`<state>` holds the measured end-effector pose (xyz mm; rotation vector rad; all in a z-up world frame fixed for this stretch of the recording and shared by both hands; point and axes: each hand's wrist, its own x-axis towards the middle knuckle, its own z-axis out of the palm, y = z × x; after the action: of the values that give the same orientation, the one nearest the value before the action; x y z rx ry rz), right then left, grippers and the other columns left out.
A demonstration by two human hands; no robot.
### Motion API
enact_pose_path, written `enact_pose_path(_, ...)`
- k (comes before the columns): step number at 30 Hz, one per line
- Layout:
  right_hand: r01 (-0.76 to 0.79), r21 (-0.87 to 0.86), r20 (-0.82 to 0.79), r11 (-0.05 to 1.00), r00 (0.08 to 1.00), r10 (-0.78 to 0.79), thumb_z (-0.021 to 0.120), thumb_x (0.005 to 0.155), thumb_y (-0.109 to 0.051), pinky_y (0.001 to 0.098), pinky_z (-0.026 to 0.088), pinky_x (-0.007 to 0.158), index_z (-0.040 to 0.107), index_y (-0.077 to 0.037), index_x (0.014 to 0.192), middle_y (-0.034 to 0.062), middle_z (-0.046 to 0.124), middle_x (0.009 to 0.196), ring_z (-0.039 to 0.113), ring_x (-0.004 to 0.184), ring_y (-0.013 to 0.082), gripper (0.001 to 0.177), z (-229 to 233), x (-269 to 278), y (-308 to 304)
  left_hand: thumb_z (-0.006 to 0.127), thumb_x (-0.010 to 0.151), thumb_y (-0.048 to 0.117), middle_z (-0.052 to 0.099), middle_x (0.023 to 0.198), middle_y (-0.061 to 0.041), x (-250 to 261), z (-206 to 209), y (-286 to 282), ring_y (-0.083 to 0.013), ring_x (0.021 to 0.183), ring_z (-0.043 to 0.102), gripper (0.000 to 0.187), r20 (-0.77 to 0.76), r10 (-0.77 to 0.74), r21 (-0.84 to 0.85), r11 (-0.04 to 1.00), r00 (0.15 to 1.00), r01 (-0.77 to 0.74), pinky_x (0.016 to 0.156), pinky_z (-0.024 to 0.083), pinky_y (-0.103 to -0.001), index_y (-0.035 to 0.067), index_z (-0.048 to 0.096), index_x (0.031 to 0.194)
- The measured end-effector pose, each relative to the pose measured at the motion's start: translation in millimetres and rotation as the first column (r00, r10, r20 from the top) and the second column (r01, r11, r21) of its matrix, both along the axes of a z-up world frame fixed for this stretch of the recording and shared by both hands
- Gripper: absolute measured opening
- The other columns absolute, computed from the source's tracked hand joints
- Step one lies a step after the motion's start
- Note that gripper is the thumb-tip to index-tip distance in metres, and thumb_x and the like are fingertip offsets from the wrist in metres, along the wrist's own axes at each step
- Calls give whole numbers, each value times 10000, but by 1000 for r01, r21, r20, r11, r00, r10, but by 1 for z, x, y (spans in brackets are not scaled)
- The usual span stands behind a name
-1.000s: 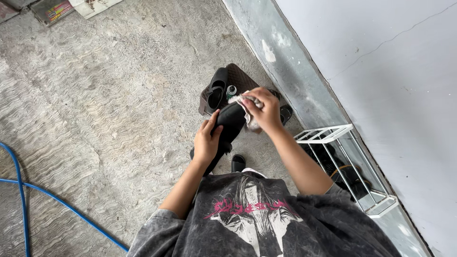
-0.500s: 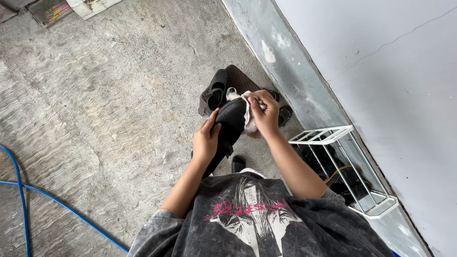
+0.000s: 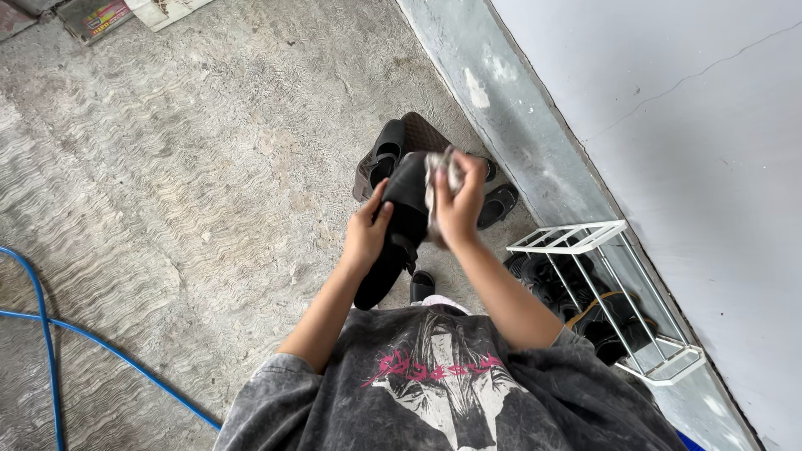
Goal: The person cleans a pair of black leather shoes and a pair of black sandals using a cloth and a cleaning solution. They wipe the shoes thoroughly, then place them on a metal shoe rack. They proceed to clean the sandals by applying the solution and wiping them down with the cloth.
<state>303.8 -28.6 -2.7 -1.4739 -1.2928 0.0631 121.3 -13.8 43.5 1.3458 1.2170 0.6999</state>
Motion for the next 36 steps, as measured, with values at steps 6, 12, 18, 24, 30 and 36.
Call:
enact_pose_path(6,21,74,397,997,916,-49,695,910,-184,325,593,746,695,-224,1099,71,569,1122,628,960,227,193,26,-15,-23,562,1034,182,702,1243,-159,3,-21,-2,-175,1096,646,466,206,65,87,993,976,-84,921,514,-331,109,489,1488)
enact_pose_path(12,-19,-15,380,1000,925,23,777,883,-185,339,581,676,722,-242,1038,41,572,1083,630,910,229,174,10,-12,-30,559,997,263,749,998,-214,-4,9,-9,-236,896,733,515,-231,-3,2,1000,973,4,824,545,-358,253,467,1503)
enact_pose_path(18,66,71,319,995,944,-85,690,948,-233,352,601,776,663,-203,1204,92,547,1163,636,1013,230,259,28,4,-18,581,1009,228,733,1101,-186,6,-9,-16,-192,982,682,488,-66,22,134,991,998,-13,871,522,-346,198,494,1489)
enact_pose_path(24,-275,-69,-221,959,942,254,615,1032,-359,291,539,725,458,-67,1334,80,600,1036,622,886,166,449,-13,-23,-52,534,1034,210,722,1174,-131,8,-12,2,-137,995,657,468,306,205,-127,977,930,-173,887,538,-315,149,476,1494)
enact_pose_path(30,-73,-108,-386,991,922,26,542,1046,-392,249,542,623,457,-75,1222,56,607,961,605,769,123,373,-11,7,-10,571,1016,215,725,1135,-133,-2,-1,-8,-131,1006,666,505,11,-15,56,998,1000,14,891,516,-291,165,490,1511)
enact_pose_path(36,-186,-137,-390,973,913,120,556,1077,-372,251,516,704,450,-71,1148,57,597,977,594,837,125,327,-34,-26,-53,536,1005,226,695,1178,-126,5,-4,-6,-153,948,656,510,359,191,-224,968,914,-114,822,547,-300,123,472,1500)
